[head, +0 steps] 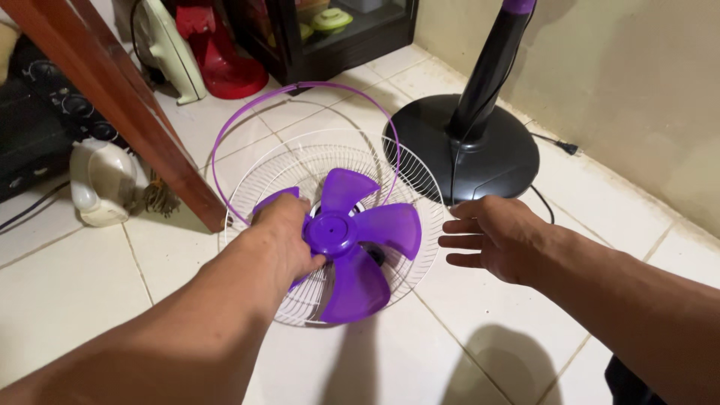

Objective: The person disassembles a standing electric fan by removing the front grille, fan blades, and rear grille. They then reassemble the fan by attaching the rear grille, fan blades, and front grille back onto the fan stand.

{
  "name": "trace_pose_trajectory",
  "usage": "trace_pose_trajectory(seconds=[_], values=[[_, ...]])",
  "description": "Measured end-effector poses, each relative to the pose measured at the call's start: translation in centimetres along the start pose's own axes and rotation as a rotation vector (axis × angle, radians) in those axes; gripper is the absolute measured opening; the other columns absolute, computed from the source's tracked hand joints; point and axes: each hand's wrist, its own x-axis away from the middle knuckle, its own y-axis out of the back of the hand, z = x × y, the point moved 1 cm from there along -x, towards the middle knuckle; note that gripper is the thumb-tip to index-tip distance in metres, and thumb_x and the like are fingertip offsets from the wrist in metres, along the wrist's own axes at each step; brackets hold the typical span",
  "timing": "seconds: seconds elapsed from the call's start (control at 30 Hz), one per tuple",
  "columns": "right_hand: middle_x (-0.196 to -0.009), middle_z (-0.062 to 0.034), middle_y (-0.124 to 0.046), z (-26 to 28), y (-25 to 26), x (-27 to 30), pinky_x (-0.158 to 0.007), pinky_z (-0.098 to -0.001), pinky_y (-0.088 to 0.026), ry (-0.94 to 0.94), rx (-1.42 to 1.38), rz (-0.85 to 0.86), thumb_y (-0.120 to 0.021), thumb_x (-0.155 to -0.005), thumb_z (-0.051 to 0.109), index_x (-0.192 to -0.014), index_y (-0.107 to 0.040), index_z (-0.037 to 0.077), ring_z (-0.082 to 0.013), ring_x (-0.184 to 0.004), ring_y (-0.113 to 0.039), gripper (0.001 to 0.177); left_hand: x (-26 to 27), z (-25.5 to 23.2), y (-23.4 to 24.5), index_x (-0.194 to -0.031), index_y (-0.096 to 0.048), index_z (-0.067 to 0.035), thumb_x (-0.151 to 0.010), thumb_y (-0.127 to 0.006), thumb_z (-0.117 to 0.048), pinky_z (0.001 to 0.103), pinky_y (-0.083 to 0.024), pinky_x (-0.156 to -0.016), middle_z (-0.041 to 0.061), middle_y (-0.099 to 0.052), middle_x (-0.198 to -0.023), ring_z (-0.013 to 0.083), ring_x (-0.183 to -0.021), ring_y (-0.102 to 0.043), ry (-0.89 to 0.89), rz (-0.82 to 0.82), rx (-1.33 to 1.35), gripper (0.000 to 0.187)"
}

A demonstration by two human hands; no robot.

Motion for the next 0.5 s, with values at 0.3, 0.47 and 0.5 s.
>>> trace_pose_trajectory(seconds=[0.3, 0.47, 0.5], values=[[-0.149, -0.0206, -0.055, 2.8, 0.3, 1.8, -0.108, -0.0519, -0.052, -0.003, 0.002, -0.046, -0.049, -0.098, 0.016, -0.149, -0.044, -0.001, -0.0371, -0.133, -0.06, 0.053, 2.2, -2.1, -0.3, -0.156, -0.037, -0.009, -0.101, -0.06, -0.022, 0.061, -0.042, -0.113, 0.014, -0.033, -0.165, 0.0391, -0.145, -0.043, -0.03, -0.028, -0.102, 0.061], [-0.15, -0.0209, -0.055, 6.9, 1.6, 8.7, -0.108, -0.0507, -0.052, -0.058, 0.008, -0.041, -0.049, -0.1, 0.019, -0.148, -0.044, -0.002, -0.0368, -0.135, -0.058, 0.053, 9.2, -4.3, -0.7, -0.155, -0.039, -0.009, -0.101, -0.058, -0.025, 0.06, -0.039, -0.116, 0.013, -0.034, -0.164, 0.0379, -0.146, -0.044, 0.024, 0.036, -0.168, 0.059], [-0.15, -0.0209, -0.054, 7.8, 1.8, 10.7, -0.109, -0.0507, -0.053, -0.079, 0.01, -0.044, -0.05, -0.1, 0.019, -0.147, -0.045, -0.003, -0.0366, -0.135, -0.058, 0.052, 11.0, -4.8, -0.5, -0.155, -0.038, -0.009, -0.102, -0.058, -0.026, 0.059, -0.038, -0.117, 0.013, -0.035, -0.164, 0.0375, -0.146, -0.044, 0.053, 0.048, -0.167, 0.059]])
